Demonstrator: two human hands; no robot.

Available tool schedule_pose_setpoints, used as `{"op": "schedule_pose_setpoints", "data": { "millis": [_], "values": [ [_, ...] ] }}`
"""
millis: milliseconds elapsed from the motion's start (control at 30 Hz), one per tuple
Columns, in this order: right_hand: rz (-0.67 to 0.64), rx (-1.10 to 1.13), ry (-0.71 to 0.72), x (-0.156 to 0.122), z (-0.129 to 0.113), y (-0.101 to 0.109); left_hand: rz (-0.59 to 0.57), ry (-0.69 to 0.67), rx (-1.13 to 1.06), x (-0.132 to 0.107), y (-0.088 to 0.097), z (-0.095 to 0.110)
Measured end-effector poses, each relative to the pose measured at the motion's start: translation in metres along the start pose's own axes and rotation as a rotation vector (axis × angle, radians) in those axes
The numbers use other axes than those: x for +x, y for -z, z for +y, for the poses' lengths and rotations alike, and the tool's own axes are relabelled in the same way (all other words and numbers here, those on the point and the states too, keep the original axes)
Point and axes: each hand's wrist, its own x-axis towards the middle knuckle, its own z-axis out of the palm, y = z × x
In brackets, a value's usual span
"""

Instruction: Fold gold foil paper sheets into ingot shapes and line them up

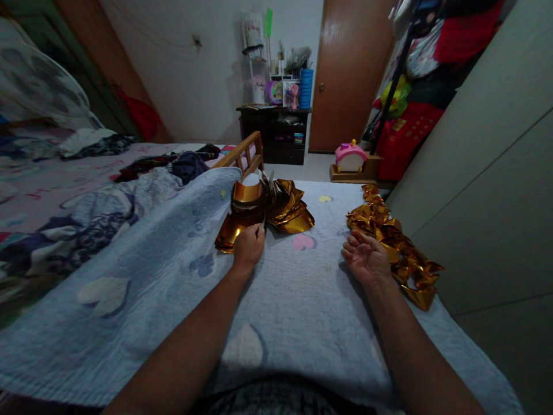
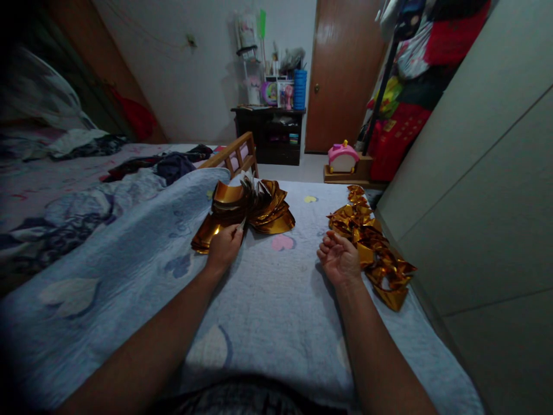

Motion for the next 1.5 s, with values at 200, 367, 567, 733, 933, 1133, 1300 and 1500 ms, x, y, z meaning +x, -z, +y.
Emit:
{"op": "schedule_pose_setpoints", "data": {
  "millis": [200, 367, 567, 733, 933, 1133, 1300, 1500],
  "values": [
    [-0.005, -0.022, 0.003, 0.001, 0.0, 0.001, 0.035, 0.057, 0.016, 0.001, 0.001, -0.004],
    [-0.003, -0.008, 0.005, 0.001, 0.0, 0.001, 0.107, 0.094, -0.041, 0.004, 0.0, -0.007],
    [0.004, 0.007, 0.012, 0.002, 0.001, 0.003, 0.19, 0.113, -0.093, 0.006, 0.001, -0.009],
    [0.046, 0.026, 0.014, 0.005, 0.0, 0.007, 0.176, 0.092, -0.163, 0.007, 0.001, -0.011],
    [0.087, 0.026, 0.032, 0.011, -0.001, 0.016, 0.125, 0.058, -0.16, 0.005, 0.002, -0.01],
    [0.11, 0.03, 0.035, 0.013, -0.001, 0.018, 0.155, 0.065, -0.133, 0.004, 0.002, -0.011],
    [0.165, 0.023, -0.001, 0.009, 0.0, 0.01, 0.117, 0.05, -0.106, 0.002, 0.003, -0.008],
    [0.244, 0.044, 0.002, 0.005, -0.001, 0.001, -0.037, 0.008, -0.115, -0.003, 0.006, -0.004]
  ]
}}
